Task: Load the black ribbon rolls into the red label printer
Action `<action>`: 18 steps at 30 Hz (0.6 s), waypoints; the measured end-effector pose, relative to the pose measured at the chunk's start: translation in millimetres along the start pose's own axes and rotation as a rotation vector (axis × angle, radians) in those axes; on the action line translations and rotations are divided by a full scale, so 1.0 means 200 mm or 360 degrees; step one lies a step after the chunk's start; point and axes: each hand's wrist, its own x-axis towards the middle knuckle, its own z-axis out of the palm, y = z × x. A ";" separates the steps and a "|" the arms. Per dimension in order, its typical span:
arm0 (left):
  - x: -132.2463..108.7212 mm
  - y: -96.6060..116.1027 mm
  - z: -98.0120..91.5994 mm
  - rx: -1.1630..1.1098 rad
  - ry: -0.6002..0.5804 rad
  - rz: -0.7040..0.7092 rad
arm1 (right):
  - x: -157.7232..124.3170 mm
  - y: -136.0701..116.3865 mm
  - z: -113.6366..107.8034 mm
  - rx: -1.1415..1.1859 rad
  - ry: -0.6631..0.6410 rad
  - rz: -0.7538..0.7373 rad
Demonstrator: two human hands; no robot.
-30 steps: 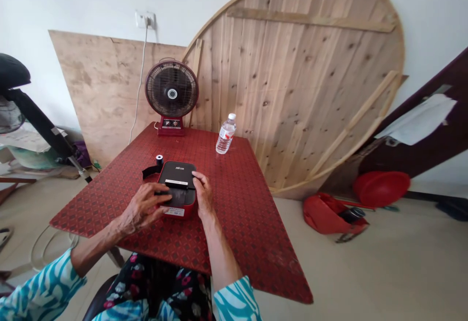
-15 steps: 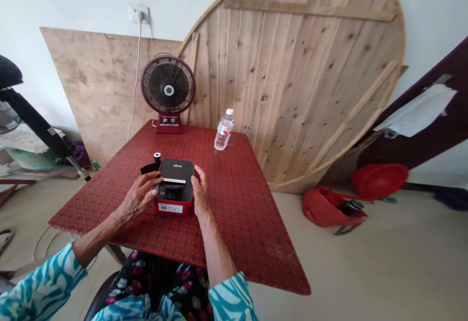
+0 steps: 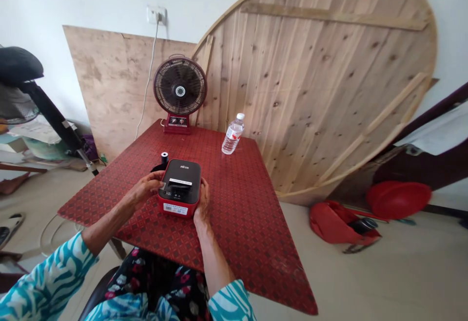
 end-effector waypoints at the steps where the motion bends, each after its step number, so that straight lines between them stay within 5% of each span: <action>1: 0.00 0.00 0.00 -0.0005 0.0009 -0.0003 | 0.00 0.00 0.00 0.0002 -0.0006 0.0000; 18: 0.05 -0.05 -0.01 -0.0188 -0.0005 -0.0006 | 0.00 0.02 -0.01 0.0012 0.0015 0.0062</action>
